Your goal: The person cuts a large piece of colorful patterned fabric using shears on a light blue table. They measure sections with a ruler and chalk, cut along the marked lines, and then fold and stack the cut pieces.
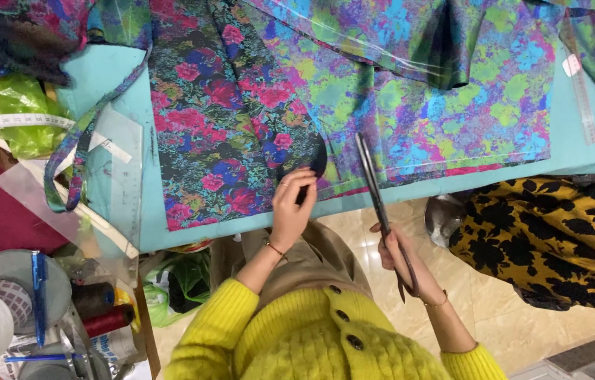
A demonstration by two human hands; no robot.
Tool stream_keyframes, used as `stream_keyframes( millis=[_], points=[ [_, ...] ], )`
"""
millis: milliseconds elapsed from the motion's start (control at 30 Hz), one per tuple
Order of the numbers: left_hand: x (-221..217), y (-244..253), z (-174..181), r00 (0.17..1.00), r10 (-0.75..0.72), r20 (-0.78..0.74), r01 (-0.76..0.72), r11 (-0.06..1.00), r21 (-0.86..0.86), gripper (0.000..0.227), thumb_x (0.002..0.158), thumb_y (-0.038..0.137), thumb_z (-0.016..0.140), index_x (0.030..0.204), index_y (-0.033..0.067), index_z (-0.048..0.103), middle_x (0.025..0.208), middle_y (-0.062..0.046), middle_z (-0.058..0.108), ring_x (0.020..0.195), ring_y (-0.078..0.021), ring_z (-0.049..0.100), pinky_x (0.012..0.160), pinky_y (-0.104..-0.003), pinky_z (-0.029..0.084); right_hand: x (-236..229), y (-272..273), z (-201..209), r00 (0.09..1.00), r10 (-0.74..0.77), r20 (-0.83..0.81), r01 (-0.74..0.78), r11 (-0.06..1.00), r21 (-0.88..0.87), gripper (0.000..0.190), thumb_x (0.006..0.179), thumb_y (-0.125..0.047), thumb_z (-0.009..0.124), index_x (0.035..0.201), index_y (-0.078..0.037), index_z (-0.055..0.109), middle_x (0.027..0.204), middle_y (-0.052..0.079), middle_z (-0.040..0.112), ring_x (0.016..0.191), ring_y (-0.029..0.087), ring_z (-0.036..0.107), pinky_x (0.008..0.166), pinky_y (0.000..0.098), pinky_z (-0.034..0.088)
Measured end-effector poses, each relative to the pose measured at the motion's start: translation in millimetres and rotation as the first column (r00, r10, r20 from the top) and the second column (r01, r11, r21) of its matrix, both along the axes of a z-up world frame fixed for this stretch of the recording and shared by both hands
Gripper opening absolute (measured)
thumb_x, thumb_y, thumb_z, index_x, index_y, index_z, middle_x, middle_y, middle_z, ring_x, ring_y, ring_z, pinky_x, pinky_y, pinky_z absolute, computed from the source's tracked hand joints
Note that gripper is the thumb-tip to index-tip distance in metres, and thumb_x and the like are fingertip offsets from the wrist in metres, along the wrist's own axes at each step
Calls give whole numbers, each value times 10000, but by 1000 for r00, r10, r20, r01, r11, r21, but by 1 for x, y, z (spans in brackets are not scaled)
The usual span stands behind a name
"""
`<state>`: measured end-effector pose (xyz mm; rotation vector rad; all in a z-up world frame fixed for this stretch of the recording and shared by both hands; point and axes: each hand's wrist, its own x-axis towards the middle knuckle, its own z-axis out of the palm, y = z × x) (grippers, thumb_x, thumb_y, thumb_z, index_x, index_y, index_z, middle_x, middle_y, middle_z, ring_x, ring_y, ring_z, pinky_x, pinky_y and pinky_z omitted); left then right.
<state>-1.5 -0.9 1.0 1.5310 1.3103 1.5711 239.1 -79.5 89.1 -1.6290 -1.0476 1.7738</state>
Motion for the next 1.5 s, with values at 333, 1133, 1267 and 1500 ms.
stream_keyframes(
  millis=[333,1133,1267,1500],
  points=[
    [17,-6,-4,863,-22,-505,75,994,84,102,901,199,790,925,116,736,1076,-33,726,1173,-254,661,1150,-508,395,30,-2,0,997,61,-43,-61,998,0,529,1096,-456,310,1291,0,495,735,-44,300,569,47,315,473,196,316],
    [8,-7,-5,688,-24,-726,55,998,19,189,1022,281,668,1114,118,686,1221,-73,646,1227,-279,588,1051,-459,431,34,-13,20,959,209,-194,-242,956,-167,703,972,-574,395,1463,-80,487,697,-59,232,572,61,205,521,242,199],
    [1,-7,-12,750,-59,-659,68,998,-11,237,999,285,706,1118,81,685,1222,-95,632,1225,-296,596,1050,-469,455,15,-19,20,965,253,-74,-260,958,-117,671,1002,-550,339,1469,-93,492,711,-58,266,583,64,245,521,228,235],
    [-3,-7,-14,783,-59,-619,92,996,22,204,1030,248,647,1088,58,695,1199,-104,638,1220,-296,584,1068,-459,444,-7,-23,25,979,204,-23,-205,973,-105,647,1010,-517,369,1453,-66,506,699,-60,259,575,56,235,518,227,228]
  ],
)
